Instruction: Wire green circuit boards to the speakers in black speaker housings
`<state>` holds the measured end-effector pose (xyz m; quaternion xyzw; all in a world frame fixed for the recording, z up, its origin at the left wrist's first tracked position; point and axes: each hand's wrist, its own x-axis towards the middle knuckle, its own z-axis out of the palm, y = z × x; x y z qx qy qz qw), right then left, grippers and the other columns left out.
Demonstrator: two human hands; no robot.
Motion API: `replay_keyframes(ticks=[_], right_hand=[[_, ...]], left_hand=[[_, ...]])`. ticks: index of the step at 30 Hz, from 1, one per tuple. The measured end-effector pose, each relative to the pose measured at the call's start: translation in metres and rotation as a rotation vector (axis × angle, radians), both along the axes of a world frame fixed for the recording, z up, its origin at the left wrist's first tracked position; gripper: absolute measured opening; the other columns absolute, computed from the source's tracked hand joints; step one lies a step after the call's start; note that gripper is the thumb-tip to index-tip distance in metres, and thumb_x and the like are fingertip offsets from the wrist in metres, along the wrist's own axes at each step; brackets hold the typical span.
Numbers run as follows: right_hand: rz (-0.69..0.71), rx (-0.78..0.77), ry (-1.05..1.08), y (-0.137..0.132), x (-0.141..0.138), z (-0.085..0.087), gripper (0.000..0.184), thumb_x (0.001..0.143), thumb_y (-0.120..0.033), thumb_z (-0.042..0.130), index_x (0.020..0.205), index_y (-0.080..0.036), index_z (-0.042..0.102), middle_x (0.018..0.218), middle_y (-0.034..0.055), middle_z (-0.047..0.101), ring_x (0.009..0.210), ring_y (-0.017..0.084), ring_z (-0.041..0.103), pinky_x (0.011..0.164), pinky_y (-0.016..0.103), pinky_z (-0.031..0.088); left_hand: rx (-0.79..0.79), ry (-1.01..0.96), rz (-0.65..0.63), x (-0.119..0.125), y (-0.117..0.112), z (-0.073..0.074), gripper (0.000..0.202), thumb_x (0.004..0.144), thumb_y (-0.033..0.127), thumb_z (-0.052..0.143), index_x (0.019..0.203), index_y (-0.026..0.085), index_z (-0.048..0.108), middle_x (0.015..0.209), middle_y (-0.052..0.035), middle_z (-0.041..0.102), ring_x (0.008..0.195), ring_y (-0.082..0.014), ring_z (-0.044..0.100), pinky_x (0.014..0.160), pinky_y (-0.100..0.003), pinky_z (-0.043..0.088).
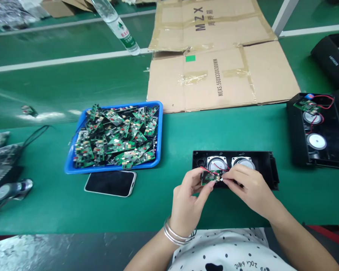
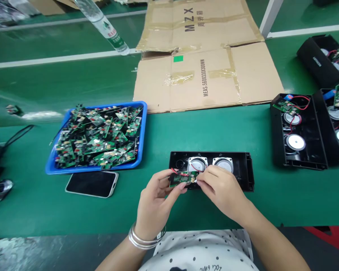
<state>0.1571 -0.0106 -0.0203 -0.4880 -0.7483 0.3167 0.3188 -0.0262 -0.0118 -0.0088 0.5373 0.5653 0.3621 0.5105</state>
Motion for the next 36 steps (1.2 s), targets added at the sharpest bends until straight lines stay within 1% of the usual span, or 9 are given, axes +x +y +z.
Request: replay_keyframes(ticks=[4,7,11,15,17,22,25,29,36], right_hand=[[-0.038,0.077,-0.052,-0.002,-0.004,-0.004,0.01,0.091,-0.012,0.05,0.085,-0.014,0.058,0.076,0.0023,0.058,0.068,0.013,0.053,0.061,0.026,0.043],[-0.08,0.133,-0.061,-0.002,-0.004,-0.006,0.009,0.089,-0.011,0.052,0.084,-0.014,0.058,0.074,0.002,0.058,0.067,0.012,0.054,0.06,0.025,0.044],[-0.152,0.317,-0.11,-0.003,0.002,-0.006,0.009,0.086,-0.006,0.056,0.089,-0.014,0.061,0.078,0.0043,0.063,0.071,0.013,0.059,0.066,0.024,0.048],[-0.237,0.456,-0.175,-0.003,0.007,-0.004,0.015,0.083,-0.001,0.057,0.093,-0.012,0.063,0.081,0.0071,0.066,0.076,0.014,0.062,0.07,0.024,0.051],[-0.216,0.404,-0.141,-0.003,0.006,-0.002,0.016,0.085,-0.002,0.054,0.094,-0.012,0.064,0.083,0.0073,0.066,0.076,0.014,0.062,0.069,0.024,0.051],[-0.039,0.195,-0.067,-0.001,0.0,0.004,0.021,0.092,-0.012,0.047,0.107,-0.015,0.062,0.08,0.0042,0.068,0.069,0.014,0.063,0.06,0.025,0.051],[-0.107,0.114,-0.009,0.0,-0.001,0.003,0.019,0.092,-0.018,0.05,0.109,-0.016,0.06,0.071,-0.0003,0.068,0.058,0.011,0.063,0.054,0.021,0.05],[-0.152,0.161,-0.009,0.001,-0.002,-0.001,0.011,0.091,-0.018,0.052,0.09,-0.017,0.063,0.068,-0.0004,0.067,0.055,0.01,0.061,0.054,0.02,0.048],[-0.077,0.124,-0.17,0.002,-0.006,-0.004,0.015,0.094,-0.019,0.044,0.088,-0.017,0.057,0.07,0.0013,0.058,0.062,0.012,0.052,0.059,0.025,0.041]], left_hand=[[0.02,0.009,-0.012,0.002,-0.001,0.0,0.027,0.08,0.021,0.066,0.103,0.025,0.053,0.09,0.0004,0.07,0.079,-0.0148,0.069,0.069,-0.024,0.06],[0.053,0.019,-0.006,0.002,0.0,0.001,0.025,0.079,0.018,0.066,0.1,0.024,0.053,0.087,0.0013,0.07,0.076,-0.0132,0.069,0.065,-0.022,0.059],[0.079,0.038,0.002,0.001,0.002,0.003,0.027,0.079,0.015,0.065,0.101,0.024,0.051,0.086,0.0027,0.07,0.072,-0.0108,0.069,0.062,-0.019,0.058],[0.086,0.044,-0.007,-0.001,0.002,0.002,0.027,0.081,0.015,0.064,0.102,0.026,0.051,0.092,0.0021,0.07,0.083,-0.011,0.068,0.065,-0.017,0.057],[0.094,0.049,-0.01,-0.001,0.002,0.001,0.027,0.082,0.014,0.063,0.103,0.026,0.051,0.094,0.0021,0.07,0.086,-0.0107,0.068,0.067,-0.016,0.057],[0.14,0.064,-0.001,0.0,0.001,0.0,0.03,0.08,0.011,0.063,0.103,0.026,0.051,0.09,0.0042,0.069,0.08,-0.0078,0.068,0.065,-0.012,0.056],[0.151,0.059,-0.007,0.0,0.002,0.0,0.031,0.08,0.009,0.063,0.103,0.026,0.051,0.09,0.0044,0.07,0.078,-0.0074,0.068,0.064,-0.011,0.055],[0.179,0.06,-0.014,-0.001,0.003,0.001,0.034,0.079,0.006,0.063,0.104,0.025,0.05,0.09,0.0045,0.071,0.077,-0.0068,0.069,0.064,-0.01,0.055],[0.27,0.123,-0.013,0.002,0.002,0.002,0.033,0.079,0.006,0.063,0.105,0.023,0.05,0.091,0.0028,0.072,0.078,-0.0073,0.07,0.066,-0.009,0.055]])
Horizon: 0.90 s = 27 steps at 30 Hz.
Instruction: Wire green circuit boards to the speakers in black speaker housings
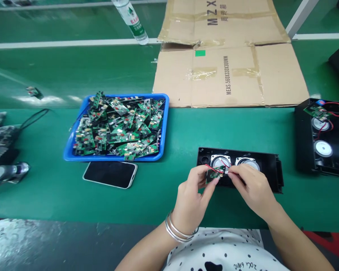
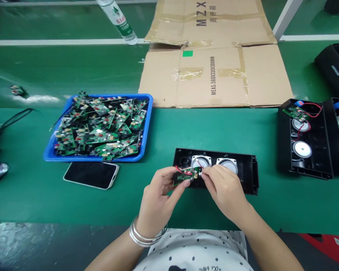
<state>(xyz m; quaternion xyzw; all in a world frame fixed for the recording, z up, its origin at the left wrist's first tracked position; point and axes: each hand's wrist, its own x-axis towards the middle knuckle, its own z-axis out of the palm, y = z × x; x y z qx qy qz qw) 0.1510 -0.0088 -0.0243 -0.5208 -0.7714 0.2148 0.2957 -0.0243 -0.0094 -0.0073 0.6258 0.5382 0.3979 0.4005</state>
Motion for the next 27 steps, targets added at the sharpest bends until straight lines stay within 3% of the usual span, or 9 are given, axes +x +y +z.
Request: replay_keyframes(ticks=[16,27], right_hand=[[0.08,0.068,-0.133,0.0008,-0.0016,-0.0033,0.021,0.096,-0.019,0.04,0.084,-0.015,0.056,0.066,0.0009,0.046,0.06,0.013,0.041,0.057,0.026,0.031],[0.115,0.083,-0.137,0.0007,-0.002,-0.0022,0.021,0.095,-0.017,0.042,0.081,-0.015,0.056,0.065,0.0015,0.046,0.061,0.013,0.041,0.056,0.027,0.032]], left_hand=[[0.056,0.055,-0.042,-0.0008,0.0008,-0.0006,0.033,0.081,0.008,0.062,0.107,0.022,0.05,0.09,0.0022,0.07,0.074,-0.0078,0.069,0.068,-0.012,0.056],[0.022,0.104,-0.089,-0.0031,0.0052,0.0045,0.025,0.084,0.012,0.058,0.106,0.022,0.053,0.095,-0.0006,0.069,0.072,-0.012,0.07,0.067,-0.021,0.058]])
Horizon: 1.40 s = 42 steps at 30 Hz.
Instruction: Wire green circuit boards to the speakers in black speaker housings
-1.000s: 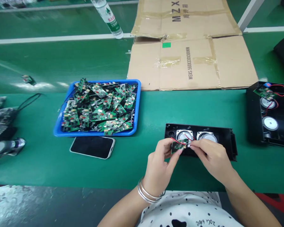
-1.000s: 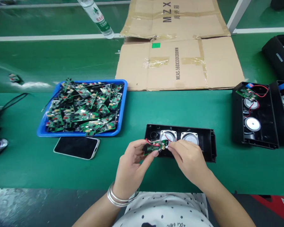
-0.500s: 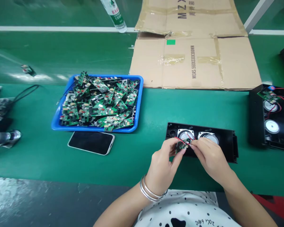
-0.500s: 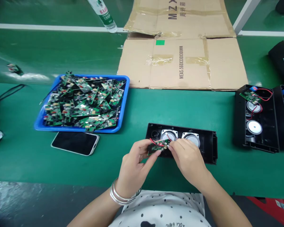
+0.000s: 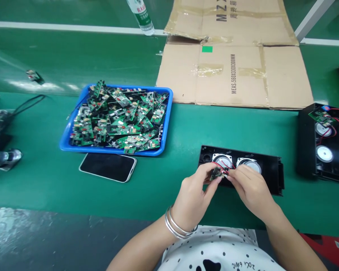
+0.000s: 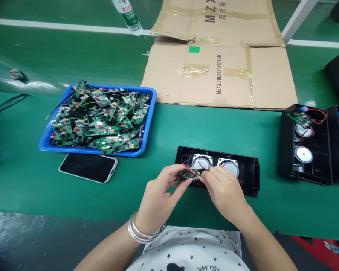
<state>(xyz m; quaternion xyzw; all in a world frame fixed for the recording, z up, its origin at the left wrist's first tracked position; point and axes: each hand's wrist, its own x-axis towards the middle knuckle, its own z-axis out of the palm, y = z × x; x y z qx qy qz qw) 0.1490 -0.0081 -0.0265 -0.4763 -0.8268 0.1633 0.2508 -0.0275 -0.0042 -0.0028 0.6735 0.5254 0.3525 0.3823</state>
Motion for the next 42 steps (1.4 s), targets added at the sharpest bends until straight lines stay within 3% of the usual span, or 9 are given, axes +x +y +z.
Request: replay_keyframes(ticks=[9,12,15,21,25,28,31,36,42], right_hand=[[0.001,-0.004,0.026,0.0,0.0,0.0,0.018,0.095,-0.019,0.044,0.08,-0.015,0.053,0.064,0.0003,0.047,0.058,0.013,0.042,0.056,0.027,0.033],[-0.013,-0.033,0.076,-0.001,0.003,-0.002,0.012,0.095,-0.023,0.045,0.093,-0.015,0.054,0.069,0.0008,0.054,0.062,0.013,0.048,0.059,0.027,0.038],[-0.015,-0.02,0.031,-0.002,0.002,-0.002,0.019,0.096,-0.026,0.044,0.107,-0.015,0.054,0.075,0.0029,0.056,0.065,0.015,0.051,0.061,0.028,0.04],[-0.044,0.067,-0.072,-0.002,-0.006,0.0,0.024,0.096,-0.025,0.039,0.089,-0.014,0.06,0.071,0.005,0.053,0.061,0.016,0.051,0.055,0.029,0.04],[-0.082,-0.038,-0.066,0.0,-0.007,0.002,0.029,0.096,-0.032,0.038,0.09,-0.016,0.063,0.099,0.0127,0.057,0.064,0.015,0.054,0.053,0.029,0.046],[-0.101,-0.092,-0.021,0.002,-0.006,0.003,0.029,0.093,-0.039,0.044,0.095,-0.017,0.063,0.112,0.0145,0.057,0.083,0.022,0.061,0.066,0.035,0.053],[-0.186,-0.161,0.157,0.002,0.001,0.003,0.023,0.093,-0.036,0.046,0.098,-0.018,0.061,0.1,0.0109,0.064,0.09,0.022,0.063,0.073,0.035,0.054],[-0.408,-0.399,0.529,-0.01,0.024,0.003,0.013,0.091,-0.028,0.052,0.101,-0.02,0.055,0.084,0.0043,0.068,0.067,0.015,0.065,0.058,0.025,0.055],[-0.23,-0.264,0.383,-0.015,0.031,0.007,0.011,0.089,-0.021,0.054,0.087,-0.022,0.065,0.082,0.0037,0.065,0.076,0.017,0.062,0.065,0.029,0.052]], left_hand=[[-0.051,-0.084,-0.06,-0.001,0.0,-0.002,0.023,0.084,0.01,0.055,0.104,0.022,0.054,0.093,-0.0001,0.068,0.075,-0.0132,0.07,0.066,-0.021,0.058],[-0.171,-0.196,-0.061,-0.002,0.002,0.001,0.022,0.085,0.008,0.052,0.102,0.021,0.054,0.093,-0.0008,0.067,0.072,-0.0118,0.07,0.063,-0.019,0.058],[-0.248,-0.288,-0.032,-0.002,0.001,0.002,0.018,0.085,0.009,0.051,0.1,0.02,0.054,0.09,-0.0017,0.066,0.064,-0.0109,0.068,0.058,-0.02,0.058],[-0.254,-0.316,0.003,-0.002,-0.005,-0.003,0.017,0.085,0.01,0.049,0.098,0.021,0.054,0.085,-0.0005,0.065,0.056,-0.0089,0.066,0.051,-0.018,0.057],[-0.265,-0.274,0.004,-0.006,-0.004,0.0,0.017,0.084,0.011,0.052,0.098,0.022,0.056,0.084,0.0,0.065,0.062,-0.0104,0.066,0.052,-0.019,0.06],[-0.304,-0.29,0.033,-0.01,-0.002,0.005,0.019,0.082,0.014,0.057,0.1,0.022,0.055,0.086,0.0001,0.067,0.069,-0.0124,0.068,0.056,-0.022,0.062],[-0.333,-0.301,0.056,-0.012,-0.002,0.009,0.019,0.081,0.014,0.059,0.098,0.021,0.054,0.085,0.0004,0.069,0.071,-0.0132,0.07,0.058,-0.023,0.063],[-0.287,-0.208,0.09,-0.001,-0.004,0.009,0.018,0.08,0.014,0.061,0.096,0.02,0.053,0.081,-0.0006,0.07,0.07,-0.0151,0.071,0.058,-0.023,0.062],[-0.11,-0.107,0.07,0.016,-0.001,0.005,0.021,0.08,0.011,0.061,0.097,0.02,0.052,0.083,0.0003,0.071,0.068,-0.0117,0.071,0.06,-0.016,0.059]])
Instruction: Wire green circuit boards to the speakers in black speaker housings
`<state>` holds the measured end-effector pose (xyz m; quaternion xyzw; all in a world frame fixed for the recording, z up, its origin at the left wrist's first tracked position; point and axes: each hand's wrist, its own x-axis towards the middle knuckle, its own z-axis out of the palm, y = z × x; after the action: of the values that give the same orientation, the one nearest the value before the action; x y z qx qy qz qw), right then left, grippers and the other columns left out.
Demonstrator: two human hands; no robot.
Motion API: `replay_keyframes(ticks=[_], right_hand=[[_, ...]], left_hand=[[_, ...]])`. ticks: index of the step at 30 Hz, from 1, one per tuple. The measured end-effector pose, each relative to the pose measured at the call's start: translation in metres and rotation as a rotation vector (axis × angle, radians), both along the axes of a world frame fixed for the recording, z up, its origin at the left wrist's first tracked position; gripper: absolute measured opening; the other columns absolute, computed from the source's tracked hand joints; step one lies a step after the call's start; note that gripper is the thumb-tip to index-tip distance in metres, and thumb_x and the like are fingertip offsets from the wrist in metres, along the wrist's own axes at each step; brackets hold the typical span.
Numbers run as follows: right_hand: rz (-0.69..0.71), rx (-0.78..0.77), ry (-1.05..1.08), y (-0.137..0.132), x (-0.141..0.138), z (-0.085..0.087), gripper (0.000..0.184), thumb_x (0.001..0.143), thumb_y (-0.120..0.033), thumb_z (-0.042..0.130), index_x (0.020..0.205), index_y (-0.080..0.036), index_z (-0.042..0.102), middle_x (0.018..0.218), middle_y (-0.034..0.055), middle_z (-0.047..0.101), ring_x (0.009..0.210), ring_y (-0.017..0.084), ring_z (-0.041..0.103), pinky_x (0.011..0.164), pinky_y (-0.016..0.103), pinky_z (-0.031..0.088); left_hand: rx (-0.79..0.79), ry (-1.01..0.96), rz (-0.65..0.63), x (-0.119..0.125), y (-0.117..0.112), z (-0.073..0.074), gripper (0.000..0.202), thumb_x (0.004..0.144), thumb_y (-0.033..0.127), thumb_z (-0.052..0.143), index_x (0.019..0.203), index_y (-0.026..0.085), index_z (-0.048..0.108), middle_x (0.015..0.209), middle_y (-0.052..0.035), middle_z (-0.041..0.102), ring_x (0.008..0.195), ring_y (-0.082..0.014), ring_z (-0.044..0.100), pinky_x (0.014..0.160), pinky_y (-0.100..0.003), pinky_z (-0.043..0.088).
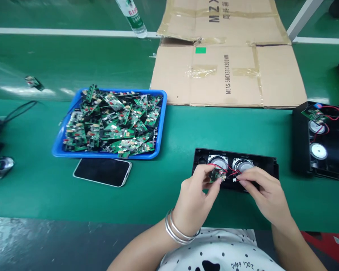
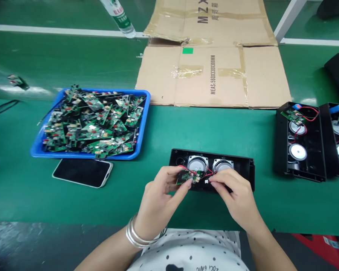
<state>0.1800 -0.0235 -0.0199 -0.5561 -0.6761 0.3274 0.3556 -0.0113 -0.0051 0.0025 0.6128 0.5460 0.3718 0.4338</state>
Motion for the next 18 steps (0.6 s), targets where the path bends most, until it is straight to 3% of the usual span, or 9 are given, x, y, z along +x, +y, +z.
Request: replay_keyframes(ticks=[4,10,18], right_hand=[[0.037,0.09,-0.055,0.003,-0.01,-0.001,0.01,0.09,-0.016,0.053,0.088,-0.02,0.062,0.079,0.0035,0.061,0.076,0.016,0.058,0.065,0.029,0.049],[0.05,0.22,-0.103,0.004,-0.018,-0.004,0.012,0.088,-0.009,0.052,0.087,-0.018,0.06,0.078,0.004,0.06,0.075,0.016,0.056,0.067,0.03,0.047],[0.052,0.261,-0.103,0.005,-0.018,-0.002,0.012,0.087,-0.007,0.053,0.085,-0.017,0.06,0.078,0.0041,0.061,0.073,0.015,0.056,0.066,0.029,0.048]], left_hand=[[-0.008,-0.011,-0.012,0.004,0.002,-0.002,0.024,0.081,0.01,0.061,0.101,0.02,0.052,0.087,0.0001,0.071,0.072,-0.0104,0.07,0.063,-0.015,0.058],[-0.163,-0.113,-0.026,0.008,0.007,-0.003,0.025,0.08,0.012,0.061,0.102,0.02,0.051,0.092,-0.0019,0.071,0.07,-0.013,0.071,0.06,-0.019,0.06],[-0.308,-0.207,-0.029,0.01,0.01,-0.002,0.025,0.079,0.015,0.062,0.101,0.019,0.05,0.085,-0.0018,0.071,0.065,-0.0159,0.071,0.058,-0.023,0.061]])
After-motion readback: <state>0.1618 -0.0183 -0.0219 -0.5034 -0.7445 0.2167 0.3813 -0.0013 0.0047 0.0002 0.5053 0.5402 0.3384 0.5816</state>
